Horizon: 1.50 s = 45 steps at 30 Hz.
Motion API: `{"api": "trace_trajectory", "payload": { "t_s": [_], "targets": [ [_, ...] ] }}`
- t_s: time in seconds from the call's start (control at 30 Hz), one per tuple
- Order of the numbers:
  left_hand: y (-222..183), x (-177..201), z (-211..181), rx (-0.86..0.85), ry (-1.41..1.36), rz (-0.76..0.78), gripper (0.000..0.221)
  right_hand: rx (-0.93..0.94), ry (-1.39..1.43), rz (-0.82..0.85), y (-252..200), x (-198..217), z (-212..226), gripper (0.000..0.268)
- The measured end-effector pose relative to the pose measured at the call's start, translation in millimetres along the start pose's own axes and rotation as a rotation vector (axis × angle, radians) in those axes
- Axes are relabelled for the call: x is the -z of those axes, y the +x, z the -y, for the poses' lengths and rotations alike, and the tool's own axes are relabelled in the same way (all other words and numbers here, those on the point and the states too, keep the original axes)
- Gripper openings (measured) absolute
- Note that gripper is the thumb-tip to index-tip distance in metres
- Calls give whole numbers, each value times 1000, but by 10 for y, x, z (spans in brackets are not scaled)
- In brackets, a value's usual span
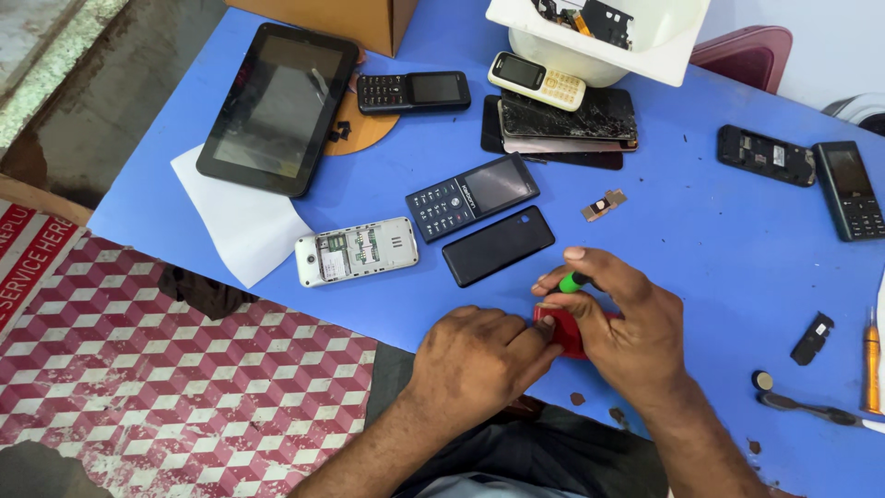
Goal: The person disassembles a red feature phone using a screwdriver and tweezers. They remove the back cover, unscrew internal components, and manipulate the circuit board while other disassembled phones remain on the table.
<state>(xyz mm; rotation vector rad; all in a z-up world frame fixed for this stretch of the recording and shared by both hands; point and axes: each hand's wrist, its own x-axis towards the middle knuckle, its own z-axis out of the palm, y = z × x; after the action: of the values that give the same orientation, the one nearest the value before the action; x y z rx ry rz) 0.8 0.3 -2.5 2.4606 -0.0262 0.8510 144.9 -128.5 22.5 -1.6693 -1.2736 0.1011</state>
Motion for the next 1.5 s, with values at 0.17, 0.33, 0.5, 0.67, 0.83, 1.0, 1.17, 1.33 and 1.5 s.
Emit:
{"api": "trace_trajectory", "payload": {
  "t_s": [0.17, 0.33, 0.5, 0.67, 0.83, 1.0, 1.17, 1.33, 1.5],
  "targets": [
    [-3, -14, 7, 12, -2, 20, 22, 46, 37, 70, -9, 71, 22, 43],
    [-24, -40, 18, 11, 6, 21, 22, 18, 94, 115, -35, 102, 4, 44],
    [-7, -23, 22, 15, 12, 19, 22, 23, 19, 3, -76, -51, 51, 44],
    [-13, -21, 13, 12, -5, 15, 21, 16, -93, -87, -84, -80, 135, 51],
    [-20, -19, 9, 11, 7, 22, 23, 59, 18, 132, -1, 71, 126, 52],
    [-22, -30, 20, 14, 9, 17, 24, 134, -13, 51, -43, 5, 107, 52],
    [-13, -26, 21, 8, -7, 21, 22, 203, -224, -55, -63, -112, 172, 55],
    [1, 4, 16, 7, -23, 19, 23, 164, -84, 92, 10, -3, 182, 50],
    [-13, -2, 29, 12, -24, 66, 26, 50, -21, 57, -71, -1, 77, 52]
  ]
}}
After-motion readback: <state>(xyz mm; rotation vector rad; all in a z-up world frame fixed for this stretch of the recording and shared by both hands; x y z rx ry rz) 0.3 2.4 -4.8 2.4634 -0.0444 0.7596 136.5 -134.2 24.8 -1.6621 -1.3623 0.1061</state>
